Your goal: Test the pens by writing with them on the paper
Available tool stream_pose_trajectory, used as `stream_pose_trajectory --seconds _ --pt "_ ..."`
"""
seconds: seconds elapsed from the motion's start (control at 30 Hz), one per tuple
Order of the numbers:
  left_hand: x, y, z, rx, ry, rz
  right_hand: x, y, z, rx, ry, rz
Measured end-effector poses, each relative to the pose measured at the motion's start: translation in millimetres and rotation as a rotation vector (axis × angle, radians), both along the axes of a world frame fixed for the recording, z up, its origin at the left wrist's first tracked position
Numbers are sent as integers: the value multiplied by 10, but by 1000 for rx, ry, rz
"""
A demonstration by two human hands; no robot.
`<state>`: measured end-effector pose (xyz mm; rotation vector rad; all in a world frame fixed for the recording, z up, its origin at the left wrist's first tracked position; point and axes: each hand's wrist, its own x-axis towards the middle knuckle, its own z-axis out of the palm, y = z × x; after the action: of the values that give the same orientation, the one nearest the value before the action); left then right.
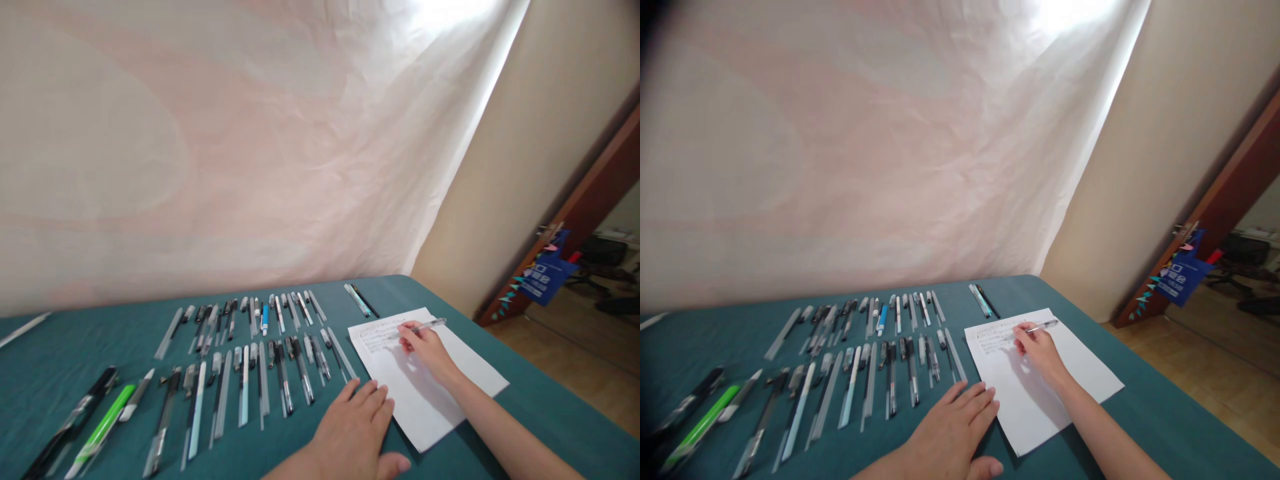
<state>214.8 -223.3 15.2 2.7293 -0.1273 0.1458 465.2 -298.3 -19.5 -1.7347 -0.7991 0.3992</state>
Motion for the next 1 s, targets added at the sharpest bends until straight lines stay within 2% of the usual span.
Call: stream_pose_trajectory --seconds 0.1,0.3,0.5,1.0 --pt "-10 19 1 3 13 -3 -59 5 -28 1 36 26" --pt "-40 39 25 -5 16 12 -67 11 -28 -122 -147 -1" --pt "-48 30 15 -15 9 29 -11 -10 -103 -190 -289 -45" --pt "-69 17 -53 13 -50 63 -24 -14 -110 -201 -383 -41"
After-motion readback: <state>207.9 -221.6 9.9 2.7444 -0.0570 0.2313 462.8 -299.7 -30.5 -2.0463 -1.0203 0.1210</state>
